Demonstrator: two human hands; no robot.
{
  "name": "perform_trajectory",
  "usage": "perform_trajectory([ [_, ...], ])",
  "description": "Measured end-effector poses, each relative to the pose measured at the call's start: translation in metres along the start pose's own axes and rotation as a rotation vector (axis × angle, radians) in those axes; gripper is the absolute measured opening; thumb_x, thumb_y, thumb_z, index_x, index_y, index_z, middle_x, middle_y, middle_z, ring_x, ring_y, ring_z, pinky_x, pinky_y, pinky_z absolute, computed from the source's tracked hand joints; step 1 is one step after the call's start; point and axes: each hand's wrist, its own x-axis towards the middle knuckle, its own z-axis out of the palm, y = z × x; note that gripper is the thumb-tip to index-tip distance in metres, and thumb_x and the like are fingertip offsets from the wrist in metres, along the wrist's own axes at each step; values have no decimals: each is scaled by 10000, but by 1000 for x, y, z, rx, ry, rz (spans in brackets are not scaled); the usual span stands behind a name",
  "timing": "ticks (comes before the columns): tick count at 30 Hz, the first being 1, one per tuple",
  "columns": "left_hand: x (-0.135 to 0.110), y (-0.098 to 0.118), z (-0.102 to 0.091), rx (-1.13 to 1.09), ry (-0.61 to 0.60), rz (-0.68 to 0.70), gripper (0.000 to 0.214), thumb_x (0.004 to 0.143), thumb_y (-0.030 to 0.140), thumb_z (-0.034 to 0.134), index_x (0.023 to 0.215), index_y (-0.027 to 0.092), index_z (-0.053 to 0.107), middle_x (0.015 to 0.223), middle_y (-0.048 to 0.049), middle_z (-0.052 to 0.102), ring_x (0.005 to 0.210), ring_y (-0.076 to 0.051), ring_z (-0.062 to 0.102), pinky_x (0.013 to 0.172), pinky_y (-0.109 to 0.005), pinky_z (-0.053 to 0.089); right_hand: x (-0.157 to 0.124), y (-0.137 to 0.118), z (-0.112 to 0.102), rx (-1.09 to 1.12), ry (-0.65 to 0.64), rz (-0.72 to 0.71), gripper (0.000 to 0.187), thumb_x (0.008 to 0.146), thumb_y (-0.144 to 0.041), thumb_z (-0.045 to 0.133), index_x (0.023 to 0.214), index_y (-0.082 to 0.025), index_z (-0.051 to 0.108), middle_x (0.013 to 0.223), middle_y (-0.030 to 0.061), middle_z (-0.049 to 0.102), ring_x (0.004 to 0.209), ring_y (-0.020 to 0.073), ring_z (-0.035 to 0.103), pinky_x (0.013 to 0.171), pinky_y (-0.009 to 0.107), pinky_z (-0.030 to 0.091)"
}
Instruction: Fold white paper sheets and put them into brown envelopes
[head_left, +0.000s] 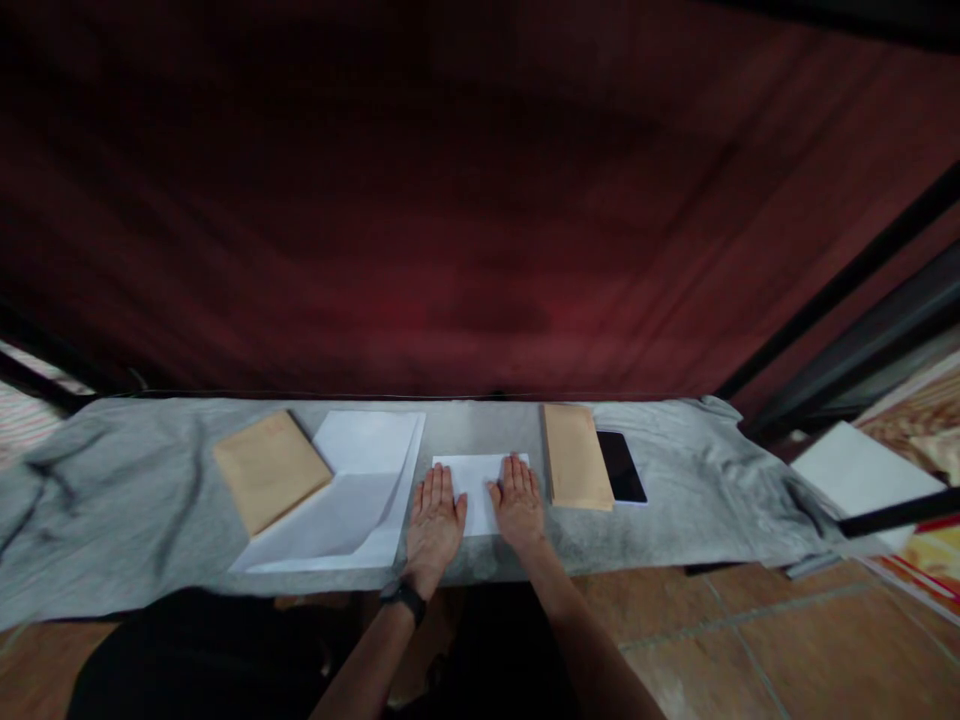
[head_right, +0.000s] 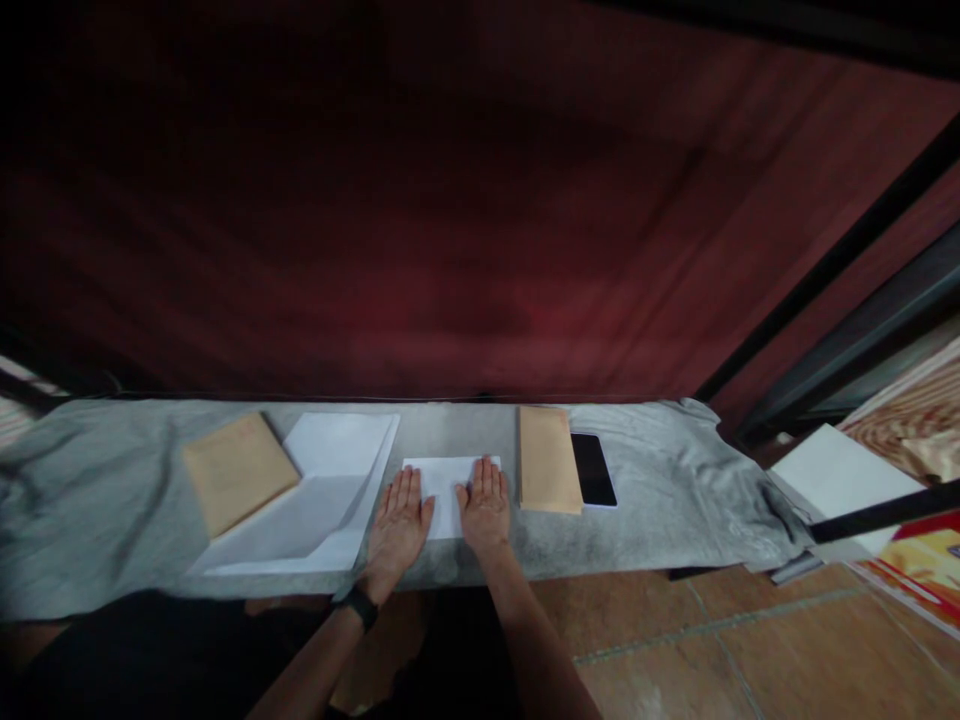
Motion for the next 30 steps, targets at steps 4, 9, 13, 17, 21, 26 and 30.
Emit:
perform_trajectory([
  [4,-1,0,-2,-10,0,18,648,988,380,314,1516,6,337,1572,-209,360,1483,-298,308,1201,-485,281,-8,8,-2,-27,77,48,609,1046,-407,341,1510,-13,357,1505,259,439,1403,328,431,1112,502,382],
  [9,-1,1,-4,-20,11,11,651,986,390,312,1516,14,342,1563,-205,380,1473,-298,332,1203,-481,276,-16,10,-6,-25,111,81,650,1044,-422,328,1526,15,302,1500,295,421,1394,353,438,1095,537,391],
  [13,0,2,-4,-17,4,9,645,986,383,304,1507,7,358,1555,-213,387,1469,-304,339,1194,-497,289,-27,9,-18,-8,97,52,623,1047,-387,318,1547,-18,271,1514,269,418,1403,335,432,1112,534,373],
  [17,1,3,-6,-6,2,8,643,987,381,311,1501,-2,365,1565,-214,371,1476,-304,324,1196,-479,286,-44,2,-34,32,-38,-93,562,1041,-356,361,1553,-128,316,1577,144,376,1445,268,378,1159,450,340],
  [21,1,1,-8,8,-19,14,636,996,375,297,1490,-18,376,1563,-225,369,1476,-310,322,1196,-477,289,-56,-3,-44,22,-98,-82,521,1031,-361,408,1511,-158,415,1555,118,422,1432,255,400,1180,438,306],
  [26,0,12,-9,-31,7,44,611,1010,351,282,1495,-11,364,1560,-227,377,1489,-305,292,1212,-502,256,-57,-4,-44,26,-75,-74,537,1017,-368,438,1502,-138,428,1545,137,432,1425,268,410,1178,445,306],
  [30,-2,46,-6,-171,-62,238,582,1026,363,276,1539,91,314,1577,-146,387,1488,-228,306,1206,-453,300,-58,-3,-42,17,-94,-96,539,992,-269,451,1511,-128,411,1549,142,423,1446,271,377,1198,464,276],
])
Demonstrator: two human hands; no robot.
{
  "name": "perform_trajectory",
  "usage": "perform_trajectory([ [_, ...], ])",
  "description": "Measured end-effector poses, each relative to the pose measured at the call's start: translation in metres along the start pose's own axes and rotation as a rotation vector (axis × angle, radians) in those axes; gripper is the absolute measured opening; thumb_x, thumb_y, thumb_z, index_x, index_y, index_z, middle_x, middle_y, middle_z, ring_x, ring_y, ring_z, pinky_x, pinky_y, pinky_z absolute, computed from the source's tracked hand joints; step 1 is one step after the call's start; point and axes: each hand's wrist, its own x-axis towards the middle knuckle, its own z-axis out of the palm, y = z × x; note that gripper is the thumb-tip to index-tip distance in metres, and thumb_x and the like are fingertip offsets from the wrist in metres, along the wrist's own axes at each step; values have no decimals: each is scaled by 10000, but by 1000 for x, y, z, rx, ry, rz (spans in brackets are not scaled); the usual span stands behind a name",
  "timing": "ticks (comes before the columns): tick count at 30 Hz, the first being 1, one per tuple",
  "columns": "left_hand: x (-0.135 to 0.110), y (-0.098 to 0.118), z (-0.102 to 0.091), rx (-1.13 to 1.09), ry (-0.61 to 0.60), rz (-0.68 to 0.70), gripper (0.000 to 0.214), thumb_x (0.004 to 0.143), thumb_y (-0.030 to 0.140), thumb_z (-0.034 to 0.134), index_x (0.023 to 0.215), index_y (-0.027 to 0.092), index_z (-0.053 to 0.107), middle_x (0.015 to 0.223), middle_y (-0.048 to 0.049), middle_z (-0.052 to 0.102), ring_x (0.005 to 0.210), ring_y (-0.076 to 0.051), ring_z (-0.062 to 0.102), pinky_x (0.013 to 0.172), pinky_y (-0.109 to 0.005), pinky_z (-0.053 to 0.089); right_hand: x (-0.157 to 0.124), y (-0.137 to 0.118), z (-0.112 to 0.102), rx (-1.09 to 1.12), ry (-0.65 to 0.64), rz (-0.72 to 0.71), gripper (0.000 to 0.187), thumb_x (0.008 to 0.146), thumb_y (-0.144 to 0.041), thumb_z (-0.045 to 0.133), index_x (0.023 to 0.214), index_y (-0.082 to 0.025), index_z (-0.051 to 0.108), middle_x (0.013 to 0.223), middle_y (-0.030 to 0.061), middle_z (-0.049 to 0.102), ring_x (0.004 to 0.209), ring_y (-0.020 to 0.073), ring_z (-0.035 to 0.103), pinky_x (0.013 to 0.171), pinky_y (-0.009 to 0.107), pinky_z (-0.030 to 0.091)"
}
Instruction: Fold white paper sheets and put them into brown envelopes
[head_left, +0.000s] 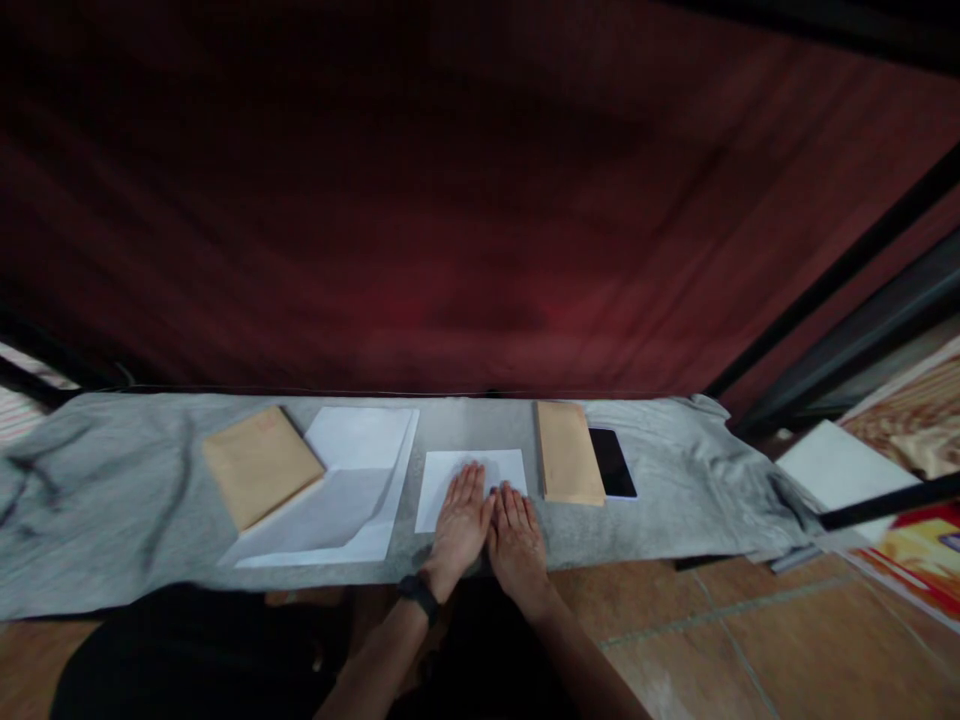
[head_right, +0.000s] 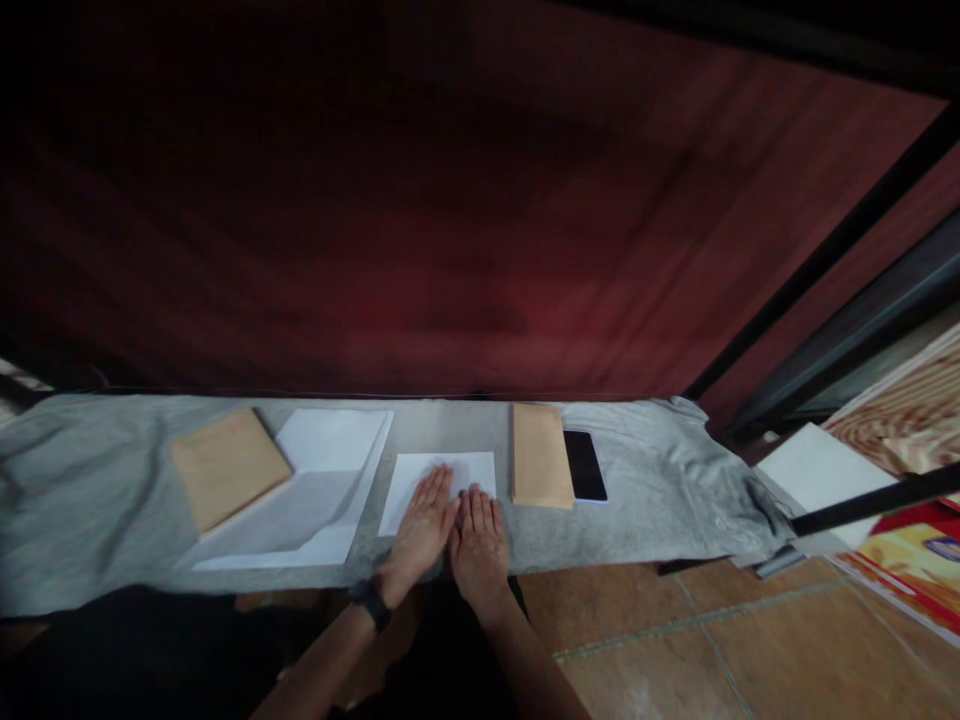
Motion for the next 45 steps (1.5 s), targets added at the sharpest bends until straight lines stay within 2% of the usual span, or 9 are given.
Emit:
perform_trajectory([
  [3,4,18,6,-48,-83,40,584,1033,408,270,1522,102,357,1564,-137,410,1477,-227,330,1199,-452,317,-2,1,1,-23,-25,-29,568,950,-159,457,1508,-74,397,1559,180,389,1460,283,349,1201,473,269],
  [5,3,18,8,-35,-104,15,596,1033,427,264,1510,88,378,1564,-146,407,1478,-233,329,1206,-454,306,-2,0,0,-26,-32,-31,571,947,-131,438,1513,-73,387,1559,181,390,1463,279,346,1202,474,266],
  [13,-22,-17,0,91,-2,-110,617,1018,430,289,1519,78,363,1576,-154,376,1487,-245,306,1215,-450,286,2,-2,-4,-1,9,8,511,1025,-300,397,1504,-126,420,1555,136,414,1455,253,365,1197,443,280],
  [18,-37,-33,-7,143,104,-200,625,1016,408,279,1512,37,367,1556,-197,391,1468,-301,341,1192,-496,312,0,-1,-3,12,8,24,519,1029,-315,406,1516,-137,400,1566,139,391,1448,251,377,1190,445,297],
  [22,-44,-39,-9,141,130,-213,613,1012,380,282,1523,49,352,1544,-192,415,1451,-302,373,1180,-494,335,2,-9,-6,21,23,49,511,1034,-297,391,1510,-114,403,1569,143,385,1452,260,370,1186,458,306],
  [28,-42,-36,-12,146,108,-207,617,1011,383,278,1505,26,378,1543,-205,412,1453,-312,368,1188,-498,317,-2,-27,-10,115,-30,-115,485,1044,-364,398,1506,-216,424,1551,61,437,1430,223,407,1184,429,317],
  [35,-43,-36,-13,147,114,-234,609,1013,379,281,1500,29,387,1536,-208,420,1448,-313,376,1187,-508,311,-21,9,-15,19,4,3,529,1045,-388,382,1526,-167,386,1550,106,432,1408,247,434,1178,436,304],
  [40,-28,-18,-14,148,122,-233,622,1019,412,278,1516,46,358,1541,-200,417,1489,-311,290,1214,-563,230,-27,20,-15,7,20,21,537,1046,-393,362,1530,-161,381,1540,106,449,1399,248,442,1178,431,298],
  [45,13,11,-1,57,-5,-61,618,1023,429,308,1507,50,372,1573,-170,379,1489,-267,299,1223,-471,267,-26,17,-12,-3,56,14,519,1037,-360,382,1510,-149,414,1523,118,472,1398,254,440,1185,439,282],
])
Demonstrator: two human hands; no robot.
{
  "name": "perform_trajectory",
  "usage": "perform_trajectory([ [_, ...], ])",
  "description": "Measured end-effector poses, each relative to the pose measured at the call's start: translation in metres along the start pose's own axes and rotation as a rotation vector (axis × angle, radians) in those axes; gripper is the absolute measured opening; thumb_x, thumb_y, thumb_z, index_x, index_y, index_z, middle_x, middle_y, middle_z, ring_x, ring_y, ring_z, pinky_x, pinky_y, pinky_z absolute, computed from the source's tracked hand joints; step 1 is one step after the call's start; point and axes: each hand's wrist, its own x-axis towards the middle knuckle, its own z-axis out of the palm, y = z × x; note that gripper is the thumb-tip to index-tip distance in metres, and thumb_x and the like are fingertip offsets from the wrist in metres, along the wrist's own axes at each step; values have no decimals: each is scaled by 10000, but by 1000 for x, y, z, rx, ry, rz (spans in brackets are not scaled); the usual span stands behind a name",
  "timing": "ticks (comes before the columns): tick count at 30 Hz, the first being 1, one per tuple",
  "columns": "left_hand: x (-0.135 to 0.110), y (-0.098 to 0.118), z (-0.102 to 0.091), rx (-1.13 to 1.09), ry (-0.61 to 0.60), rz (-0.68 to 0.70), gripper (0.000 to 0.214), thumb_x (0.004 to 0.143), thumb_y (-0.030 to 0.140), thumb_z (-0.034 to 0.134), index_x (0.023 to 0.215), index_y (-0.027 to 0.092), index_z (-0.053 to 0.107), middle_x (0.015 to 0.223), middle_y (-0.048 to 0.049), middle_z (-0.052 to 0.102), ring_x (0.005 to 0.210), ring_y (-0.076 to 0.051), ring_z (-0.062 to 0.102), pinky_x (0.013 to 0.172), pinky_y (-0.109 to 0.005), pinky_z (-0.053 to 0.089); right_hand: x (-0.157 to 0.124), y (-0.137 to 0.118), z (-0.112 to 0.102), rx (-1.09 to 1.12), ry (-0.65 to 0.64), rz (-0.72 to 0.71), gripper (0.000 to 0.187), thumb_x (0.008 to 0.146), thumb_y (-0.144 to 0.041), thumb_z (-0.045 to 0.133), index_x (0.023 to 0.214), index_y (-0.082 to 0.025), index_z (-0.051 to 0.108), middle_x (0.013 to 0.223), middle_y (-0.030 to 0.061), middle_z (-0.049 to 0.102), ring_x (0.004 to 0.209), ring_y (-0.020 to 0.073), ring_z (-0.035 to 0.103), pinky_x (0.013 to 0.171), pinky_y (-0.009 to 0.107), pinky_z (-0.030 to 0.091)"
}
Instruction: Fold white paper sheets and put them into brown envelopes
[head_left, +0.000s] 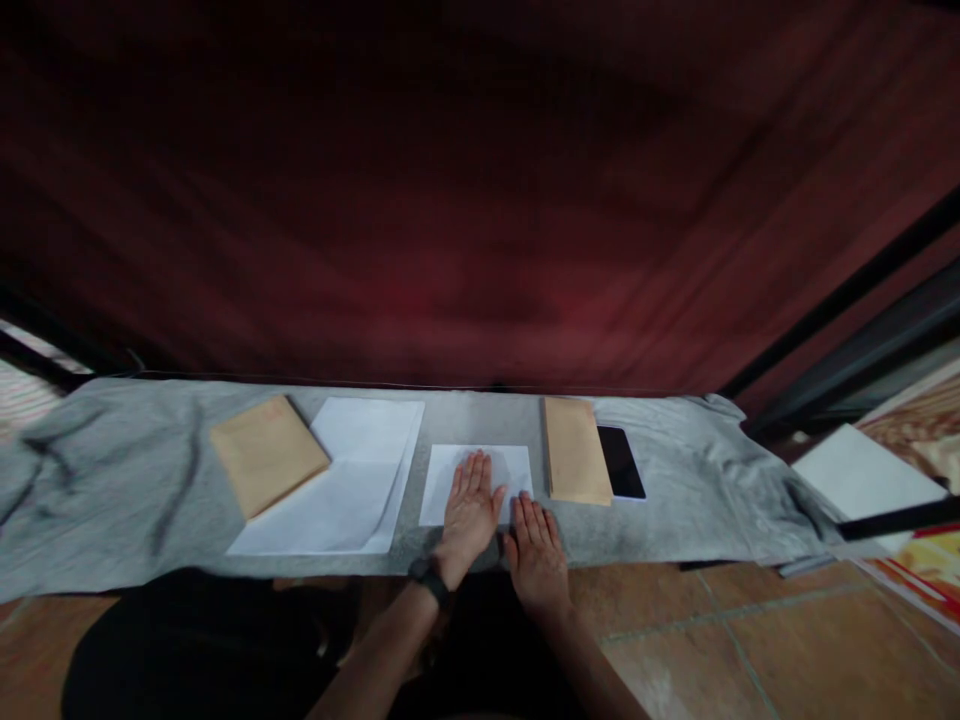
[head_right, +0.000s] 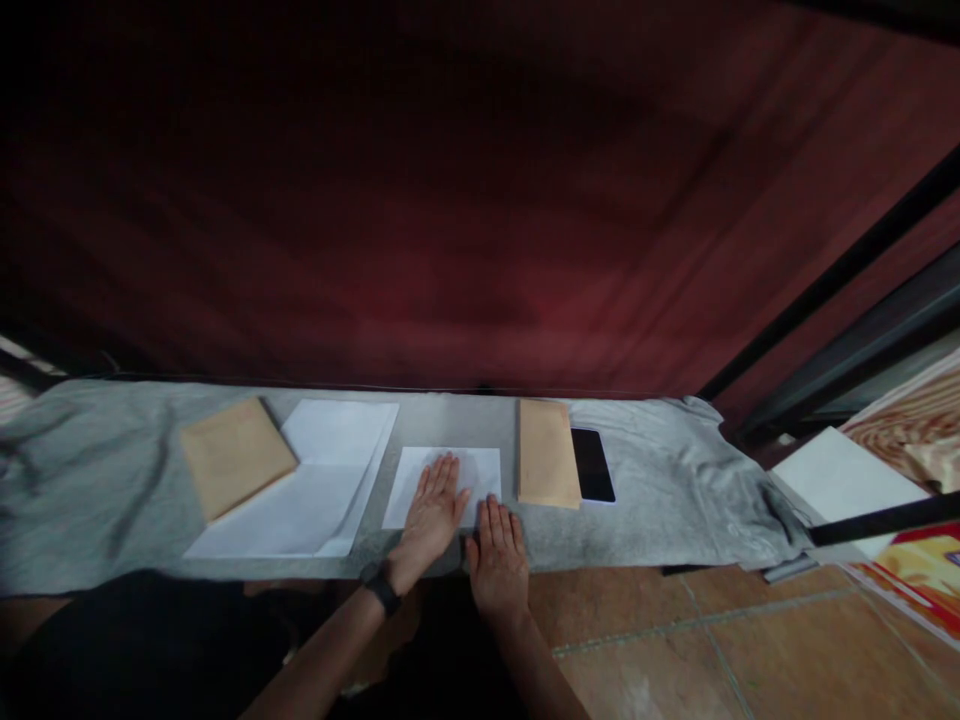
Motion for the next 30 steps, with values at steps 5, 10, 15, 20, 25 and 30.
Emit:
perform_trajectory([
  [5,25,-1,16,10,-56,8,636,1020,455,312,1488,32,400,1563,-182,389,1478,-277,324,1220,-473,265,0,5,1,-17,24,-64,560,1031,-342,399,1539,-112,343,1514,145,479,1393,266,443,1162,455,325],
  [10,19,-30,14,41,-13,-75,652,1018,460,296,1501,30,382,1579,-187,356,1494,-276,286,1226,-451,245,1,6,-2,-29,5,-86,570,1029,-340,408,1538,-94,336,1524,166,458,1390,282,444,1146,469,346],
  [15,3,-52,7,78,37,-186,651,1012,424,285,1492,-5,382,1565,-216,370,1492,-301,285,1214,-470,258,1,2,-4,12,1,-32,537,1037,-356,386,1520,-120,384,1529,146,457,1390,284,448,1148,472,346],
  [20,-13,-58,2,74,92,-203,638,1008,395,268,1489,-5,388,1549,-231,393,1476,-315,321,1199,-493,276,3,-3,-6,41,-1,31,513,1046,-356,367,1503,-129,417,1516,133,477,1390,278,454,1163,477,332],
  [25,-16,-56,-3,58,86,-189,636,1002,384,291,1495,-10,372,1551,-241,382,1484,-323,302,1194,-508,280,28,-20,-6,95,-56,-17,538,1044,-337,360,1547,-148,332,1572,115,394,1449,265,376,1163,469,343],
  [30,-15,-56,-4,57,76,-199,629,993,374,310,1495,2,379,1556,-229,382,1482,-318,307,1202,-501,264,71,-41,18,175,-128,-46,498,1046,-328,347,1496,-130,428,1576,104,385,1456,231,366,1189,430,318],
])
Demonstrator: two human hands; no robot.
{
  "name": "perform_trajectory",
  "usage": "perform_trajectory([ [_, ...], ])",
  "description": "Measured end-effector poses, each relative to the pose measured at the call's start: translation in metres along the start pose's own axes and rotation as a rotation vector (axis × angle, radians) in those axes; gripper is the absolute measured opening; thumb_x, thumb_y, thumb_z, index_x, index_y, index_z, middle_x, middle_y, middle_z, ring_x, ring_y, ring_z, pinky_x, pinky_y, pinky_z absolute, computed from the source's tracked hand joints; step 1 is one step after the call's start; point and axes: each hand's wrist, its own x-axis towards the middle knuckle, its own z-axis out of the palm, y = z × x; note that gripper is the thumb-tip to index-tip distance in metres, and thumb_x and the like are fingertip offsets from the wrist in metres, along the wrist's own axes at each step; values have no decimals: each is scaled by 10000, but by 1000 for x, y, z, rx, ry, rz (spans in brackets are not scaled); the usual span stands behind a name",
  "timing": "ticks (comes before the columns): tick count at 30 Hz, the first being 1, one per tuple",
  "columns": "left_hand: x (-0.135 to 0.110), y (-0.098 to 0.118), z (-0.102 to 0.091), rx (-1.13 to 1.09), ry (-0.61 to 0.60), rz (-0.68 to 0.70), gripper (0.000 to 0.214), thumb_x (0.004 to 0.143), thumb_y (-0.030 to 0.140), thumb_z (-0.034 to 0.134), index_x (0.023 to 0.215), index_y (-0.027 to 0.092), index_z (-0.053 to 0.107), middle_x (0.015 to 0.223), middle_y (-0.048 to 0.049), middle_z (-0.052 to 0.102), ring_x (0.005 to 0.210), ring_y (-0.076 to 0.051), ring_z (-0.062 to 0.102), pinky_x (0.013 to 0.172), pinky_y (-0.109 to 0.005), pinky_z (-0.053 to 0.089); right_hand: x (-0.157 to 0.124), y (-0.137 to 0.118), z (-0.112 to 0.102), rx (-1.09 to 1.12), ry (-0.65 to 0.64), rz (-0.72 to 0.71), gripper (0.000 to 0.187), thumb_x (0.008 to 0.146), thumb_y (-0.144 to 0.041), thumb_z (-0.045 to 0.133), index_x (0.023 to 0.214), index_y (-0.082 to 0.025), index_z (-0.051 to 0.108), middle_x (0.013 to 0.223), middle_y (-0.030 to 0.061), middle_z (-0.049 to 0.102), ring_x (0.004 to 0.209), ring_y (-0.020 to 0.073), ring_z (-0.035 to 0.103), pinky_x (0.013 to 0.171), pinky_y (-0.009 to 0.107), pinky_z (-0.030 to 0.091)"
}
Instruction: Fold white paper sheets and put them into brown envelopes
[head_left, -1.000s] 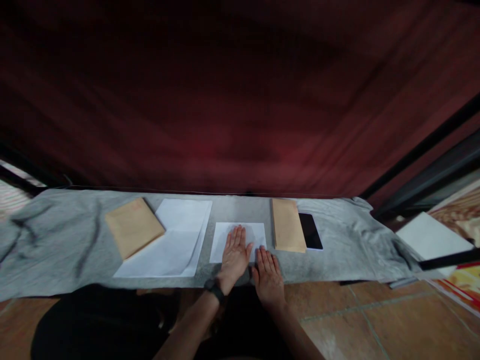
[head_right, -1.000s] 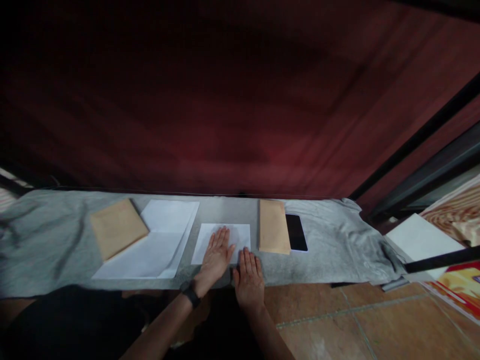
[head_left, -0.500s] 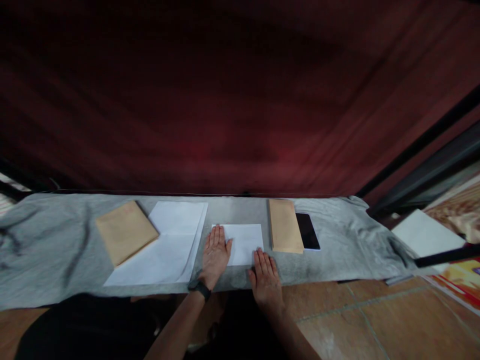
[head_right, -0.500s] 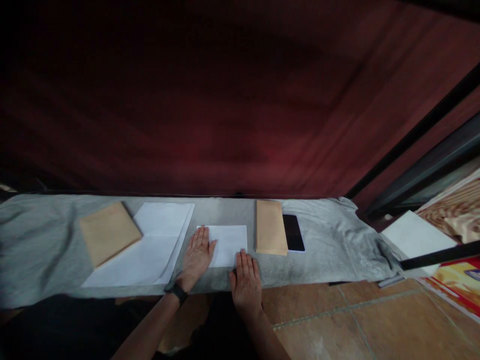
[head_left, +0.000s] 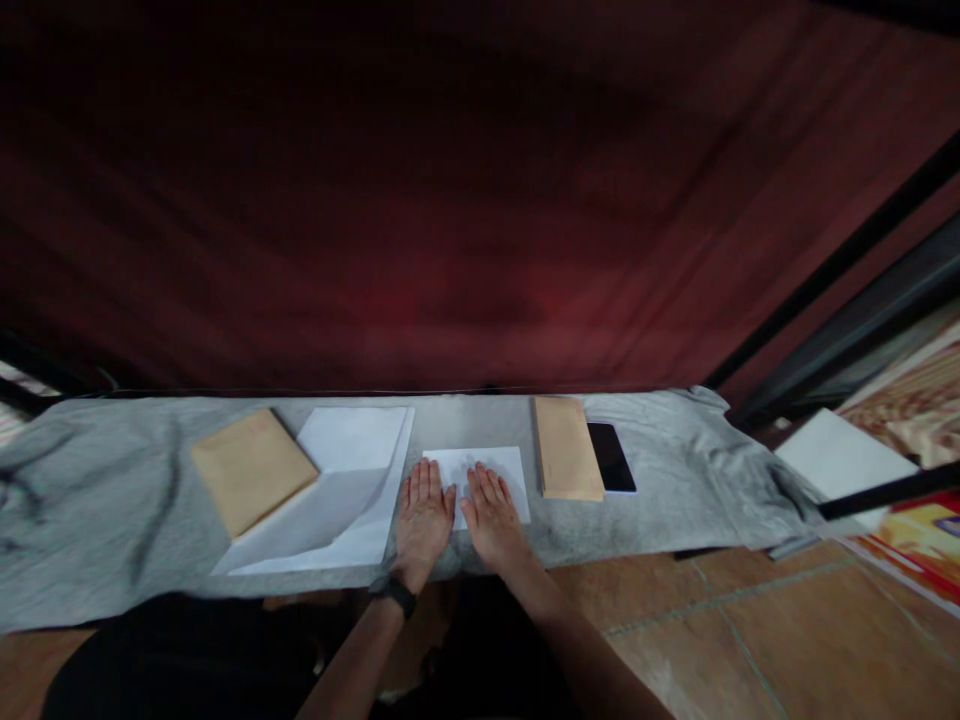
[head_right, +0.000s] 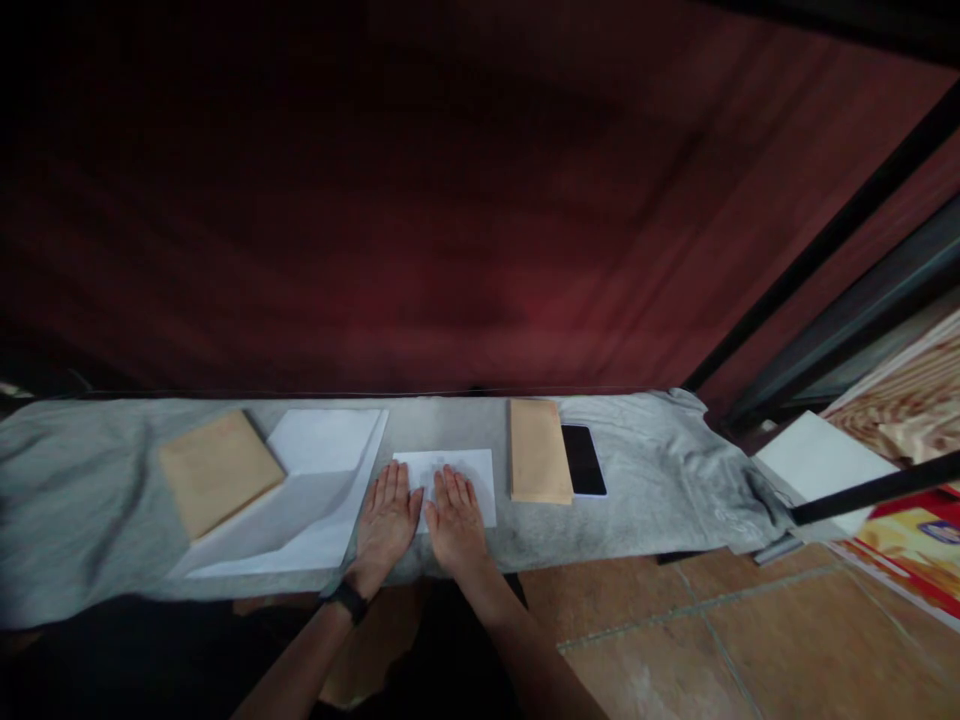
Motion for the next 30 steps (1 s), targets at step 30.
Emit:
perform_trajectory([
  [30,0,1,3,-40,15,-17,643,990,386,282,1505,10,365,1554,-225,385,1483,-323,303,1195,-528,265,-90,41,-18,-203,145,94,617,1029,-438,396,1528,-79,352,1517,194,457,1403,307,436,1139,465,358],
])
